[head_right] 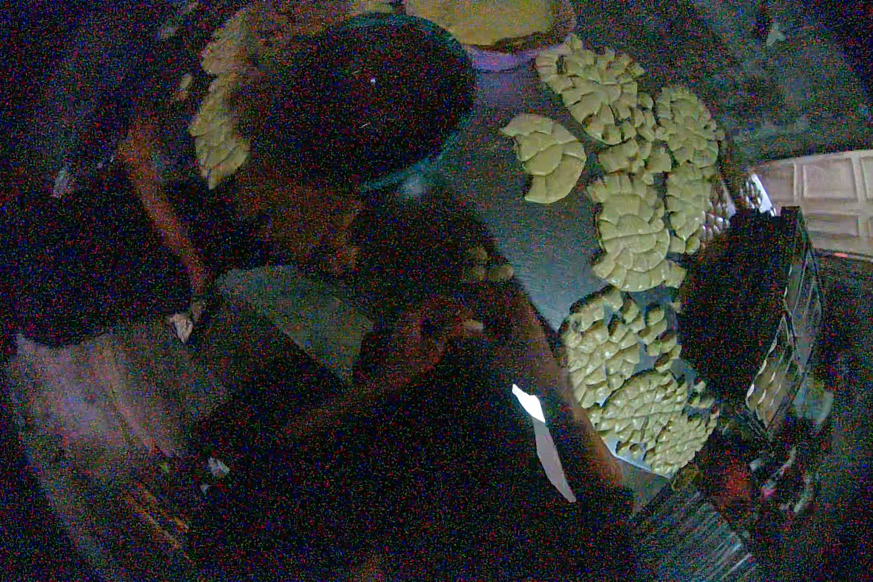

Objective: The person prepares bread by hand, filling small pieces of dough with a dark mixture, folding them, and placing them into metal baking tins.

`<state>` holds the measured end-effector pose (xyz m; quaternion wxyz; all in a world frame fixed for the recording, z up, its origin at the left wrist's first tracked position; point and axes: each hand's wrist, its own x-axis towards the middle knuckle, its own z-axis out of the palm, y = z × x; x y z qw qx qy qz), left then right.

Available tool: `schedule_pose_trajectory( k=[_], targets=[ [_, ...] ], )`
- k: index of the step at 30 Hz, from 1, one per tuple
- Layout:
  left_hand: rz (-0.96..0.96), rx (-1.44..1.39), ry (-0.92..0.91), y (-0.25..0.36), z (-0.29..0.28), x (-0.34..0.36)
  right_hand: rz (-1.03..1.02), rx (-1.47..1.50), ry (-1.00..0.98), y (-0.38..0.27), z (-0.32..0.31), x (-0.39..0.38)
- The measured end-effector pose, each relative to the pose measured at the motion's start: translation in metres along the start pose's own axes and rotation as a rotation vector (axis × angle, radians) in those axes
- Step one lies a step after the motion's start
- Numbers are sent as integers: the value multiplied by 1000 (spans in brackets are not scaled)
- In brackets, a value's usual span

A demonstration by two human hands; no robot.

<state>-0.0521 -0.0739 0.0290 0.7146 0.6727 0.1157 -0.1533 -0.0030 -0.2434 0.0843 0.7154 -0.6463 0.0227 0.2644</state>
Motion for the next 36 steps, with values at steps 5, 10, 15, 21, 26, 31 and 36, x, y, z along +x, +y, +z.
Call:
schedule_pose_trajectory(
  k=[5,10,15,21,26,31,36],
  targets=[
    [301,408,193,-9,-19,52,-214,-896,161,32,-69,66],
    [579,614,-124,20,-39,106,-215,-653,112,29,-55,92],
    [487,633,-319,23,-22,126,-328,-992,283,27,-58,92],
    [917,1062,-495,-9,4,145,-383,-1719,482,33,-140,117],
    [853,1331,-694,-2,16,150,-387,-1747,579,-10,-193,205],
    [903,1191,-351,-4,18,145,-465,-1485,612,1,-238,250],
    [632,582,-52,-7,11,86,-533,-728,304,34,-192,165]
  ],
)
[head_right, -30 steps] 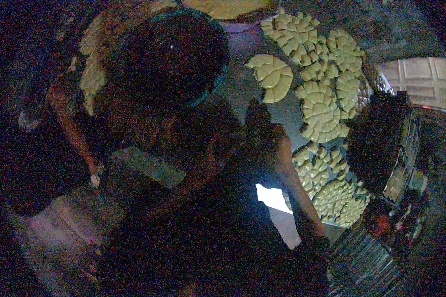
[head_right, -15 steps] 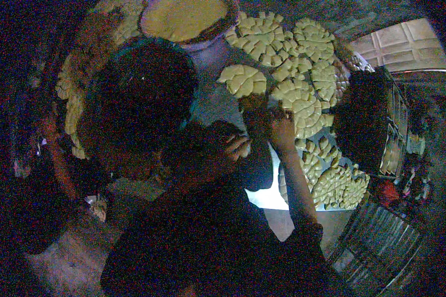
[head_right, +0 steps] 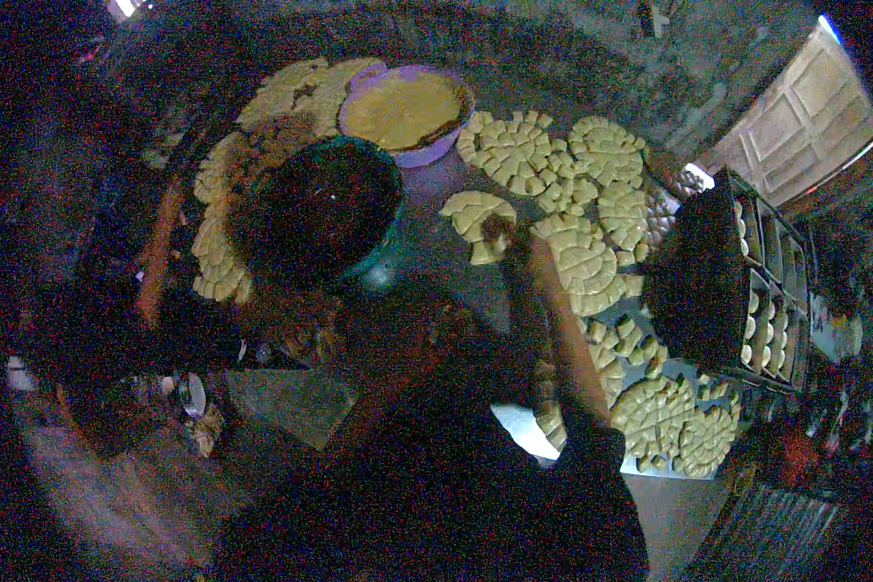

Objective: The person prepares bread by hand, filling small pieces of dough with a dark mixture, folding them, and placing them into metal baking tins.

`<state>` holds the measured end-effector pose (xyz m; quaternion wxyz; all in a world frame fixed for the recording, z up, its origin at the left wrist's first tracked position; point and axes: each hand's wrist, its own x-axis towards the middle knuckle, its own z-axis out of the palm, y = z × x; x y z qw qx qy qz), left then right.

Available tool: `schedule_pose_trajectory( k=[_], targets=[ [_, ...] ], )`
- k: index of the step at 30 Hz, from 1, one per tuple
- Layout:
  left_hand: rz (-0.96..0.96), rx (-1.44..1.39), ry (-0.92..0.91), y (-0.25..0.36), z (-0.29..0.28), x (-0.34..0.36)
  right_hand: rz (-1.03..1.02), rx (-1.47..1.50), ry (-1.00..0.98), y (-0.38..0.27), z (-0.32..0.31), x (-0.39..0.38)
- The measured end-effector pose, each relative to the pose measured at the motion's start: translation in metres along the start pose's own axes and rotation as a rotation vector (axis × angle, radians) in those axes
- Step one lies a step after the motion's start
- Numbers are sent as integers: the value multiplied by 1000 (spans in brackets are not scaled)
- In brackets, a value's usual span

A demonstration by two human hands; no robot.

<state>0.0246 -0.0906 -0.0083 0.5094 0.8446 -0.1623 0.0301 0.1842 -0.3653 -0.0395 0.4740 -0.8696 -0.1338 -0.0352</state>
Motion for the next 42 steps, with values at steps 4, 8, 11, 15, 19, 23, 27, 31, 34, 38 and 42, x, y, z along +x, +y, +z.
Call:
schedule_pose_trajectory(
  k=[4,8,11,15,19,23,27,31,34,38,42],
  targets=[
    [-484,-363,76,55,-19,-48,241,592,-85,-120,23,-114],
    [-278,-234,147,90,4,-73,187,780,0,-140,44,-198],
    [-276,-194,195,120,28,-84,275,792,45,-168,27,-231],
    [-249,-291,316,156,43,-74,171,686,77,-200,-20,-230],
    [-166,-382,351,198,38,-63,226,745,214,-224,-45,-217],
    [334,-33,522,223,6,-28,270,983,176,-247,-51,-202],
    [1017,-31,134,189,-44,4,185,1012,15,-291,-41,-181],
    [856,-186,322,152,-37,5,119,945,-53,-307,-16,-151],
    [549,-474,491,120,-11,12,118,817,-149,-288,-2,-117],
    [192,-875,623,76,-6,46,394,1494,-369,-286,8,-42],
    [46,-834,541,39,-45,89,256,1005,-233,-255,22,61]
  ],
)
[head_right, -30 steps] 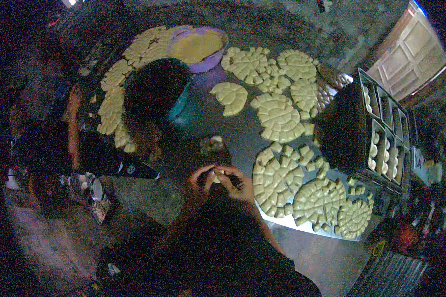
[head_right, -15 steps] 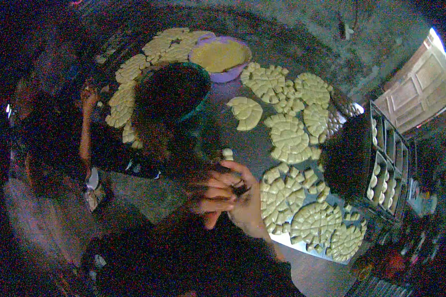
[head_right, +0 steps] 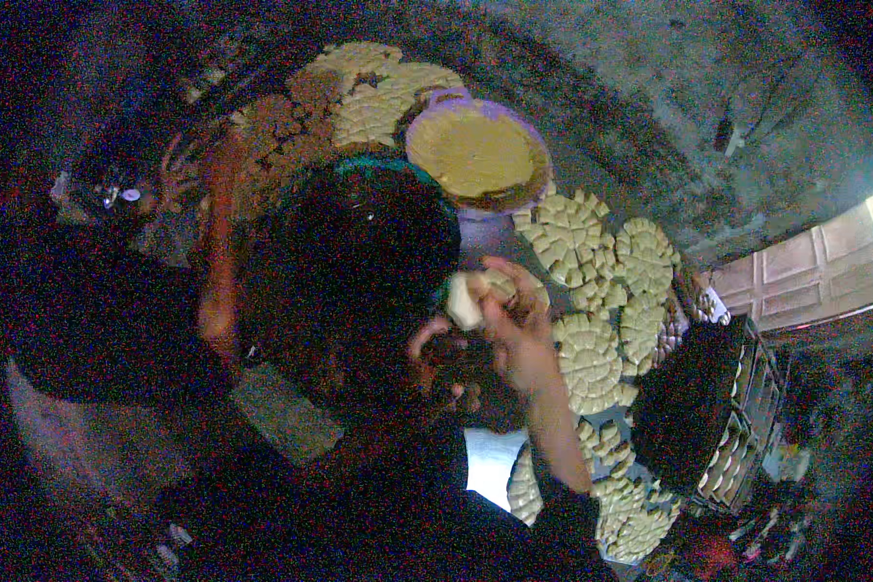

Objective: The person prepares bread by hand, filling small pieces of dough with a dark mixture, folding them, and placing them into metal baking tins.

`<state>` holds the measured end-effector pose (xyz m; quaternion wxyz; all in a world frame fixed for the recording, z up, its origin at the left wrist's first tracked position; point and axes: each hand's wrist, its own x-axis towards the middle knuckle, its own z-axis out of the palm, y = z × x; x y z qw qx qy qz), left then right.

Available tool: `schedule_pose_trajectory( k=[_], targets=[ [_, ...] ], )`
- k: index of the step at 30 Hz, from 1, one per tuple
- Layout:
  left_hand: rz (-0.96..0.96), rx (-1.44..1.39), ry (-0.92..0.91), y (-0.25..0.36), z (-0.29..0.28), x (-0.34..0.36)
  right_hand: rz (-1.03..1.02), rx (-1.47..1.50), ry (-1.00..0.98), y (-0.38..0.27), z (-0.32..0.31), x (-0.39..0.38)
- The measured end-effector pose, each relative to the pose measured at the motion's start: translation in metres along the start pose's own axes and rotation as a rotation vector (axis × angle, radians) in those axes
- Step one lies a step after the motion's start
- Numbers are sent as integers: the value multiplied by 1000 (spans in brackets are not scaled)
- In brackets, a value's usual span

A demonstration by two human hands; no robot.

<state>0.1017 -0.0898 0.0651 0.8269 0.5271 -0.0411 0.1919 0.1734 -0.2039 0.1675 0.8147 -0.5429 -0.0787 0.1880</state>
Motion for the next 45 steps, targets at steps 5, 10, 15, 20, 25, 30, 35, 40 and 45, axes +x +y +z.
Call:
schedule_pose_trajectory(
  k=[5,10,15,20,25,30,35,40,45],
  targets=[
    [159,893,-220,-14,-64,169,-440,-1284,-103,12,-56,170],
    [373,1571,-495,-72,-94,324,-269,-1894,-385,34,-89,255],
    [429,1712,-525,-64,-114,365,37,-1868,-376,26,-43,252],
    [197,1292,-483,-26,-95,231,2,-1800,-332,42,-100,237],
    [-461,598,-253,59,-74,0,34,-739,-32,3,-26,126],
    [-536,-373,-11,100,-24,-9,26,-48,-10,-10,54,-33],
    [-583,-647,-17,104,10,-56,-229,-75,-78,8,13,-109],
    [-696,-805,48,146,40,-96,-352,-190,-277,-30,9,-172],
    [-411,-243,-238,152,65,-141,-406,-832,-31,-40,10,-242]
  ],
)
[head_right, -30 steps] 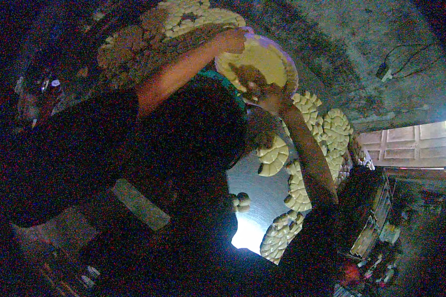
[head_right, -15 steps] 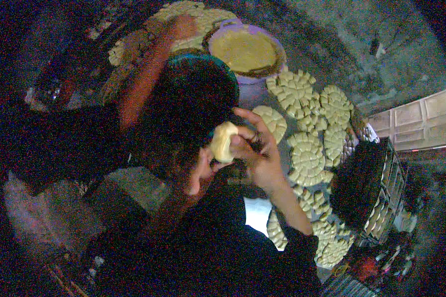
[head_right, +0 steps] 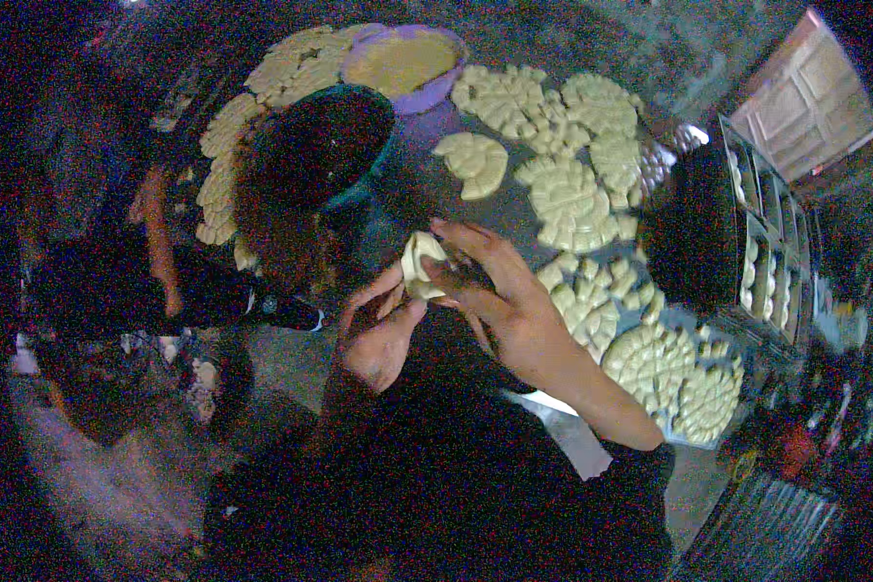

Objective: The person prepares bread by hand, filling small pieces of dough with a dark mixture, folding them, and placing them into metal baking tins.

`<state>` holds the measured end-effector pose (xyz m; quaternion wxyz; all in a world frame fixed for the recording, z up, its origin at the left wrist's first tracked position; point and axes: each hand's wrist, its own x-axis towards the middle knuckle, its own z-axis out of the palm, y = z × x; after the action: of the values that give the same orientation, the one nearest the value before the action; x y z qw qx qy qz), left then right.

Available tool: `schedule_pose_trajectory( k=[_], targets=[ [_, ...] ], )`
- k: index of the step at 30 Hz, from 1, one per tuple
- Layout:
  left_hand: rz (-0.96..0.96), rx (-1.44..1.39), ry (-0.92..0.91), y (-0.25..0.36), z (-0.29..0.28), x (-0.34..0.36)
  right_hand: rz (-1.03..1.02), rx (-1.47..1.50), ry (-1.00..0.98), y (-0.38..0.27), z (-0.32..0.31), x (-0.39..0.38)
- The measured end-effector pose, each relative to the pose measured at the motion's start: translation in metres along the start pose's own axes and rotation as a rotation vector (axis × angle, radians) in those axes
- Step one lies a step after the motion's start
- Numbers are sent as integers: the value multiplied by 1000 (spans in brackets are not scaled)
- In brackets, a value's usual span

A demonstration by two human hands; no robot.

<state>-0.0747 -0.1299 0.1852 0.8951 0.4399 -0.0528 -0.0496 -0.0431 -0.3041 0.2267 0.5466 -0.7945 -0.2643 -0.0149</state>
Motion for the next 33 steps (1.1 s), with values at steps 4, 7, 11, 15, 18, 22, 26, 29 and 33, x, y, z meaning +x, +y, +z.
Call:
schedule_pose_trajectory(
  k=[4,7,11,15,18,22,26,29,33],
  targets=[
    [27,45,-23,-13,28,-26,-266,-138,111,-7,-15,-34],
    [-78,-25,47,-22,44,-33,-505,-539,119,-12,-31,-61],
    [-140,-122,115,-45,39,-44,-565,-840,190,-29,-32,-89],
    [135,401,-88,-35,51,-47,-490,-516,25,-30,-52,-94],
    [182,685,-142,-17,67,-40,-309,-366,22,-32,-56,-94],
    [-48,535,-185,-10,43,-37,-226,-393,-1,-30,-51,-80],
    [199,577,-415,-4,16,-17,-75,-130,69,-30,-37,-55],
    [42,477,-275,-21,-20,-1,-105,30,-11,-13,-26,-30],
    [-116,-97,-45,-41,-42,6,-159,-193,-106,1,-7,3]
  ],
)
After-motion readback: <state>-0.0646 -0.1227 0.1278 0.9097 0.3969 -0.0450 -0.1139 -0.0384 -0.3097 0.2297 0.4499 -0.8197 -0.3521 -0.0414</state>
